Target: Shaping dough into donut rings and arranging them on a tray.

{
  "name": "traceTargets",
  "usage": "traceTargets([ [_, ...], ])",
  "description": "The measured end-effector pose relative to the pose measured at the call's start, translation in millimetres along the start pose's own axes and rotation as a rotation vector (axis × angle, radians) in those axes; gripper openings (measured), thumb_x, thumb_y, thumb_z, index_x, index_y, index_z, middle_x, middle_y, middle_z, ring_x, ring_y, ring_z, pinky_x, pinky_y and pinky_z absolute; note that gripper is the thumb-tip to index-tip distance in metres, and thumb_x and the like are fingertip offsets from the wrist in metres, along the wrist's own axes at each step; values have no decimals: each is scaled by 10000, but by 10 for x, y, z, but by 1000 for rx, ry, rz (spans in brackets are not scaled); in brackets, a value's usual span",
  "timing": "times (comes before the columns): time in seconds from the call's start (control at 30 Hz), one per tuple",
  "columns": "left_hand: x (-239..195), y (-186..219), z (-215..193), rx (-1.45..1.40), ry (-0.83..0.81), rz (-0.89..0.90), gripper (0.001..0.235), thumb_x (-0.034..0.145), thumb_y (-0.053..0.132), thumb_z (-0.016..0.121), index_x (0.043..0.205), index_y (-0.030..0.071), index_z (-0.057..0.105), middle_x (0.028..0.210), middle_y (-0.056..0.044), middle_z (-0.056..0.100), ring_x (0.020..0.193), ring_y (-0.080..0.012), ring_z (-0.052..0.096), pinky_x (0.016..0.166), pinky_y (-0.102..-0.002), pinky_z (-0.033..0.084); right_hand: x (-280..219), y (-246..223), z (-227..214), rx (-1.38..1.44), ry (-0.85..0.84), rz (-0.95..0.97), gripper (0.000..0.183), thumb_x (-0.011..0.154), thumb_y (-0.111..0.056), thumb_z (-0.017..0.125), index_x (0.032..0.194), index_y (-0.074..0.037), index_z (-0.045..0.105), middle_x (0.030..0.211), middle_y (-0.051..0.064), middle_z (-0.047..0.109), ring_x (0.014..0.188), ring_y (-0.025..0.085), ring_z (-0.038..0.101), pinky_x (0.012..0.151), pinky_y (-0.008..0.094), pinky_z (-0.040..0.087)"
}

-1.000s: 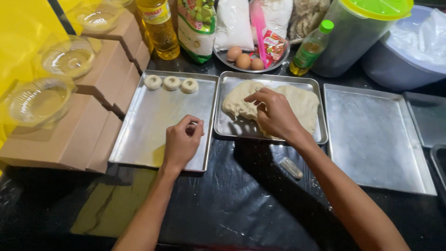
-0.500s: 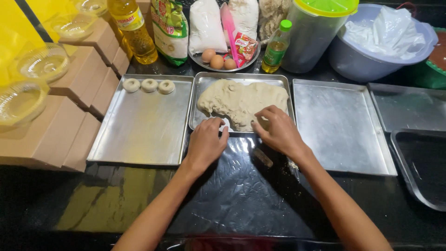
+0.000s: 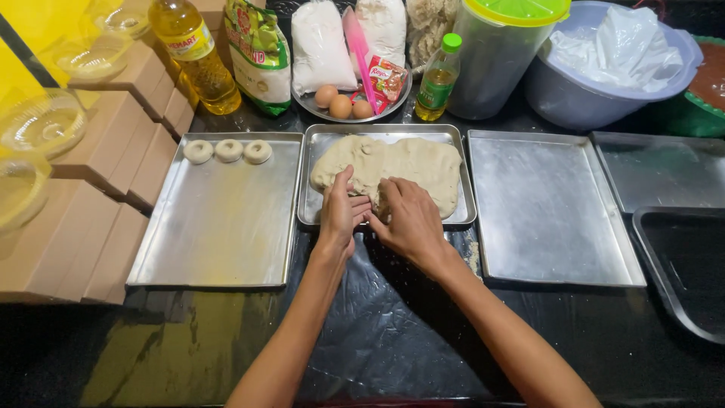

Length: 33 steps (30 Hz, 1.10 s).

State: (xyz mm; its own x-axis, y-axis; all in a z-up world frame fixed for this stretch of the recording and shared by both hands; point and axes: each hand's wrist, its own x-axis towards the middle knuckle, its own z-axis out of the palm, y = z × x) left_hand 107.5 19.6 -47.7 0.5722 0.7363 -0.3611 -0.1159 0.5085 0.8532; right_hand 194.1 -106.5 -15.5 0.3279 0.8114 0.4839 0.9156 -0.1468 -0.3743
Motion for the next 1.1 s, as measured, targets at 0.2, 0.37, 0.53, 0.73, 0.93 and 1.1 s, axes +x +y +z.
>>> traceTargets([
  [0.2, -68, 33, -26, -61, -72, 15, 922, 903, 656, 492, 1354, -147, 455, 1286, -416, 588, 1234, -444, 640, 1072, -443, 507, 71, -107, -169, -54, -119, 41, 266, 755, -188, 775, 935, -40, 647, 1070, 163, 667, 1007, 364, 630, 942, 471, 490],
  [0.37, -102, 77, 6, -20, -91, 68, 840, 909, 618, 517, 1284, -134, 500, 1248, -404, 619, 1187, -412, 668, 1038, -421, 531, 115, -89, 11, -192, 89, -68, 261, 686, -151, 758, 885, -45, 627, 958, 145, 647, 975, 354, 625, 887, 470, 467],
  [0.53, -293, 287, 145, 232, 46, 132, 549, 878, 448, 641, 1074, -65, 656, 1012, -275, 761, 903, -352, 771, 829, -411, 615, 103, -80, 138, -276, 95, -12, 188, 721, -106, 726, 870, -44, 630, 929, 140, 631, 922, 335, 612, 791, 421, 474],
  [0.73, -295, 135, 233, 588, 157, 708, 319, 907, 305, 696, 989, -2, 715, 947, -151, 783, 890, -244, 770, 814, -350, 587, 58, -18, 167, -249, -22, 78, 109, 862, -77, 665, 943, -14, 628, 966, 135, 629, 934, 324, 632, 709, 439, 531],
  [0.93, -283, 24, 221, 599, -45, 722, 317, 997, 282, 611, 1127, 6, 695, 1057, -177, 770, 1002, -286, 760, 894, -364, 571, 86, 144, 38, -114, 39, -22, 343, 722, -70, 708, 1052, 4, 652, 971, 163, 653, 931, 374, 638, 732, 492, 550],
  [1.1, -346, -11, 125, 697, -129, 746, 339, 990, 174, 538, 1265, 11, 650, 1234, -208, 710, 1147, -334, 696, 983, -400, 531, 104, 281, -29, 186, 38, 53, 280, 849, -126, 746, 1110, -31, 711, 959, 171, 683, 825, 376, 684, 714, 457, 555],
])
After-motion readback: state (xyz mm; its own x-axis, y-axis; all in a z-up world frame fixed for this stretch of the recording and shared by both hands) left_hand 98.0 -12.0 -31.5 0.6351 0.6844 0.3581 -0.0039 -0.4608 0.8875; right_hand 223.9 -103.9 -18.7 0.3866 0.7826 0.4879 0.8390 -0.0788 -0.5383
